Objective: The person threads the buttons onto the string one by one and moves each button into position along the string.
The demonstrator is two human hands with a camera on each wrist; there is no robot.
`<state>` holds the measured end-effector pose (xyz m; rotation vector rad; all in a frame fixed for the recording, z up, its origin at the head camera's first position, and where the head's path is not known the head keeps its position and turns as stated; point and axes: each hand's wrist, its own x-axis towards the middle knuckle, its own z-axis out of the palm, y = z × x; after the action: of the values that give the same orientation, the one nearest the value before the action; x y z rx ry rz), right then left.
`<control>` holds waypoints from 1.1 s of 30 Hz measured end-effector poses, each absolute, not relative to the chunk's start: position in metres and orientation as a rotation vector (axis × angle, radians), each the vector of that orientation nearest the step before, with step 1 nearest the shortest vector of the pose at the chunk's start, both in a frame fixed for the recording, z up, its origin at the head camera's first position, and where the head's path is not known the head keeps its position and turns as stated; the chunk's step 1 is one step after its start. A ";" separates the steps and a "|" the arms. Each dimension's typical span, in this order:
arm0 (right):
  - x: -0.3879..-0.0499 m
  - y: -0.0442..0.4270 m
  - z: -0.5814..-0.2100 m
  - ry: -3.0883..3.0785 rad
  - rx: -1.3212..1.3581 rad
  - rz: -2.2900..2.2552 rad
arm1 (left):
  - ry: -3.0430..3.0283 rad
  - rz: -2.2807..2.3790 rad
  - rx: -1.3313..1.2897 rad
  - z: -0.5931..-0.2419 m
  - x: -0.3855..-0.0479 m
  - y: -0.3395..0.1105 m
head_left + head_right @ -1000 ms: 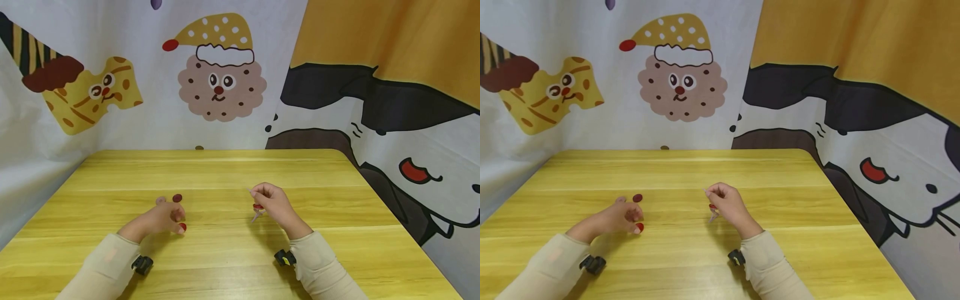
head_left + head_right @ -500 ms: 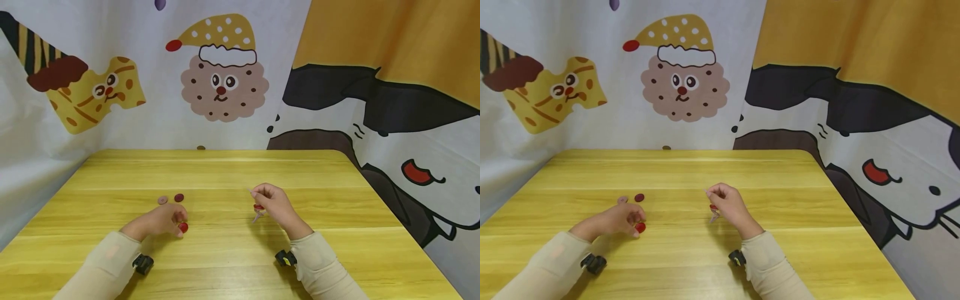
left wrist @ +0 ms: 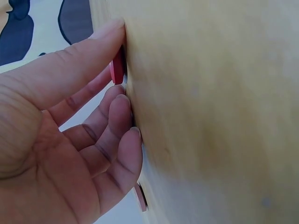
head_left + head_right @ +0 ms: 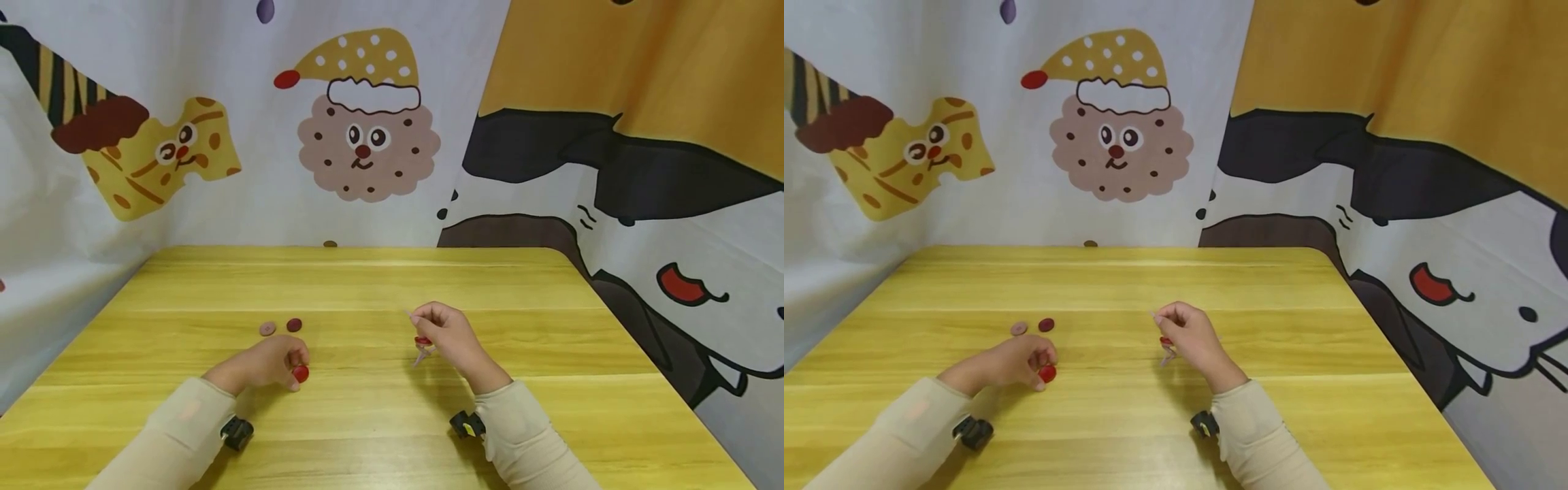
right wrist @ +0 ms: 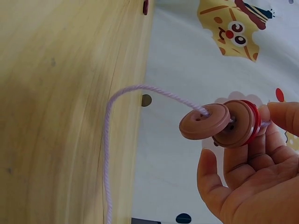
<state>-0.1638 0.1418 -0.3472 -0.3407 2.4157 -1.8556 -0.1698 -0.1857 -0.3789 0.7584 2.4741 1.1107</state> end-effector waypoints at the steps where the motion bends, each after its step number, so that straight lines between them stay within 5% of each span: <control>1: -0.164 0.142 -0.347 2.415 -0.343 -1.857 | 2.478 1.104 0.761 -0.379 -0.170 -0.185; 33: -0.164 0.144 -0.345 2.433 -0.355 -1.862 | 2.756 0.956 0.637 -0.359 -0.171 -0.156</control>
<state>-0.1642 0.1444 -0.3450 -0.3546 2.4330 -1.8623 -0.1710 -0.1558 -0.3588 0.6372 2.7556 0.9563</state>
